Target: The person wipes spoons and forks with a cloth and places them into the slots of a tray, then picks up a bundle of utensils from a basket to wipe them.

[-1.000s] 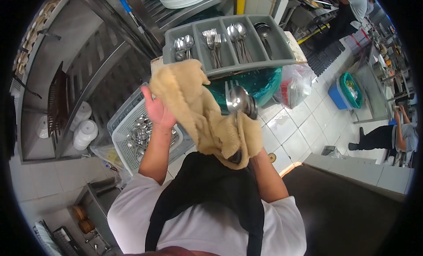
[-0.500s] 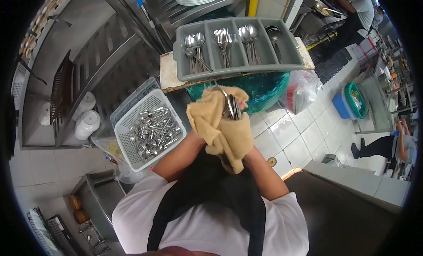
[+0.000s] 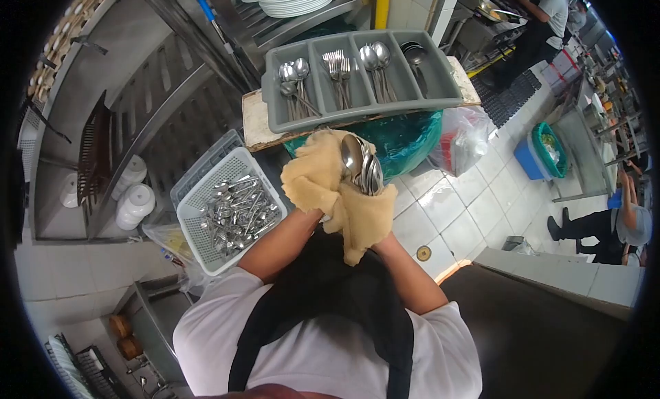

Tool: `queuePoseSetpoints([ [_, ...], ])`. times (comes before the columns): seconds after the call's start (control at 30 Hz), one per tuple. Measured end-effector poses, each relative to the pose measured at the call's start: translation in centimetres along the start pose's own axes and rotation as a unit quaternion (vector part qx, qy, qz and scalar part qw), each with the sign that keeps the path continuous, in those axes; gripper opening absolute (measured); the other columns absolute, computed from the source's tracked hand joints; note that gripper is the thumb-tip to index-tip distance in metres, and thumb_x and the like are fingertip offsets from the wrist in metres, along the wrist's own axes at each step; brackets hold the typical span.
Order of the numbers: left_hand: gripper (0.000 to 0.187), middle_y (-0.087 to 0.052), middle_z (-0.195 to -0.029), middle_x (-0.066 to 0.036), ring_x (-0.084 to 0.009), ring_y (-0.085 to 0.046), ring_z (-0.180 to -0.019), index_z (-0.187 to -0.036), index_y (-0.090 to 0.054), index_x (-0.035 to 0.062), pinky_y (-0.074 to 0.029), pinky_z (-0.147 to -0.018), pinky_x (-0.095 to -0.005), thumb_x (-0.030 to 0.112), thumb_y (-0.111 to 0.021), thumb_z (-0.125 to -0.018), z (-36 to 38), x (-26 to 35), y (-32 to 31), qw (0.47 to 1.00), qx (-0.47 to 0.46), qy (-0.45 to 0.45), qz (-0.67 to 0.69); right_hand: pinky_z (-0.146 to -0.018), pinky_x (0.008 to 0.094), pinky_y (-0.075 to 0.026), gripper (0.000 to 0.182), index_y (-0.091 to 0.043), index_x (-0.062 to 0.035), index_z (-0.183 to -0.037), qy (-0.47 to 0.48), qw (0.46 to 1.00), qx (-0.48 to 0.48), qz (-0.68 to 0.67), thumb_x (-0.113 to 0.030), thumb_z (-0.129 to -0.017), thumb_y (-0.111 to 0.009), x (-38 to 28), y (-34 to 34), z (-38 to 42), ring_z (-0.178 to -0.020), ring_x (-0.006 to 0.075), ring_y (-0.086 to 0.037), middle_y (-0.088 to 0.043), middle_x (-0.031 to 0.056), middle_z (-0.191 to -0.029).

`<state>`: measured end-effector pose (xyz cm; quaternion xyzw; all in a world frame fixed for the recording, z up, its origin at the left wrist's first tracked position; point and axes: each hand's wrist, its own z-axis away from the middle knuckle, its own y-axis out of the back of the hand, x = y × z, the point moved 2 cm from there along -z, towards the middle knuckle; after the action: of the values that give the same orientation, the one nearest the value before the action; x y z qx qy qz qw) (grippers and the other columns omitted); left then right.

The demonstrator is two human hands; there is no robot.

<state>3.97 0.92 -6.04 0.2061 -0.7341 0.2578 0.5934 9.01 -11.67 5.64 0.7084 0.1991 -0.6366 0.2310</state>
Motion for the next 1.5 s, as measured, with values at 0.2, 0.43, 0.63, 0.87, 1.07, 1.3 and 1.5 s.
queuePoseSetpoints([
  [0.2, 0.029, -0.053, -0.107, -0.003, -0.0154, -0.049, -0.098, -0.113, -0.053, 0.0093, -0.041, -0.089, -0.0264, 0.025, -0.058, -0.089, -3.5, 1.8, -1.3, 0.998, 0.044, -0.043, 0.032, -0.049, 0.0264, -0.045, 0.019, -0.061, -0.0006, -0.093, -0.239, 0.968, -0.034, -0.068, -0.010, -0.078, -0.065, -1.6, 0.5, 0.3, -0.056, 0.0113, -0.058, -0.061, 0.0036, -0.067],
  [0.43, 0.021, -0.057, -0.091, -0.002, -0.0154, -0.055, -0.080, -0.104, -0.056, 0.0096, -0.047, -0.070, -0.0281, 0.018, -0.059, -0.085, -7.3, 7.7, -2.2, 0.997, 0.023, -0.032, -0.066, -0.066, 0.0331, -0.046, 0.029, -0.057, -0.0015, -0.099, 0.067, 0.989, 0.037, 0.126, -0.010, -0.072, -0.066, -2.5, -0.6, 0.4, -0.076, 0.0270, -0.059, -0.061, 0.0122, -0.085],
  [0.63, 0.023, -0.060, -0.086, -0.006, -0.0199, -0.058, -0.076, -0.099, -0.059, 0.0065, -0.048, -0.062, -0.0329, 0.014, -0.061, -0.077, -11.3, 0.2, 5.8, 0.918, 0.020, -0.031, 0.396, -0.066, 0.0284, -0.048, 0.031, -0.057, -0.0008, -0.103, -0.025, 0.989, 0.031, 0.145, -0.009, -0.075, -0.067, -2.1, 0.6, 1.8, -0.075, 0.0205, -0.061, -0.064, 0.0080, -0.089],
  [0.87, 0.030, -0.058, -0.097, -0.011, -0.0228, -0.061, -0.084, -0.114, -0.050, 0.0027, -0.051, -0.072, -0.0350, 0.024, -0.041, -0.095, -3.1, 8.5, -2.8, 0.990, -0.058, 0.017, -0.124, -0.062, 0.0274, -0.048, 0.017, -0.063, -0.0022, -0.090, -0.061, 0.993, 0.099, 0.028, -0.013, -0.078, -0.067, -2.7, 0.4, 0.2, -0.069, 0.0126, -0.061, -0.065, 0.0043, -0.076],
  [1.07, 0.019, -0.062, -0.088, -0.006, -0.0175, -0.062, -0.075, -0.100, -0.060, 0.0012, -0.050, -0.065, -0.0285, 0.014, -0.054, -0.087, -6.5, 8.8, -2.7, 0.937, 0.067, 0.101, 0.327, -0.076, 0.0290, -0.047, 0.039, -0.056, 0.0004, -0.107, 0.031, 0.995, 0.055, 0.075, -0.011, -0.073, -0.070, -0.6, -0.1, 1.1, -0.089, 0.0144, -0.058, -0.061, 0.0085, -0.099],
  [1.3, 0.013, -0.061, -0.082, -0.007, -0.0184, -0.061, -0.068, -0.095, -0.057, 0.0029, -0.050, -0.060, -0.0304, 0.014, -0.055, -0.087, -10.3, 10.3, 2.8, 0.974, 0.214, -0.033, 0.062, -0.061, 0.0282, -0.047, 0.031, -0.058, 0.0001, -0.098, 0.012, 0.992, 0.024, 0.121, -0.013, -0.073, -0.069, -2.0, 1.6, 2.1, -0.069, 0.0119, -0.058, -0.062, 0.0046, -0.079],
  [1.5, 0.028, -0.057, -0.100, -0.007, -0.0185, -0.055, -0.096, -0.112, -0.051, 0.0039, -0.046, -0.081, -0.0307, 0.023, -0.049, -0.091, -4.6, 10.0, -2.7, 0.962, -0.008, 0.072, 0.264, -0.056, 0.0284, -0.045, 0.017, -0.060, 0.0011, -0.089, -0.046, 0.998, 0.051, -0.004, -0.011, -0.079, -0.067, -3.1, 2.0, 0.8, -0.065, 0.0097, -0.056, -0.061, 0.0030, -0.076],
])
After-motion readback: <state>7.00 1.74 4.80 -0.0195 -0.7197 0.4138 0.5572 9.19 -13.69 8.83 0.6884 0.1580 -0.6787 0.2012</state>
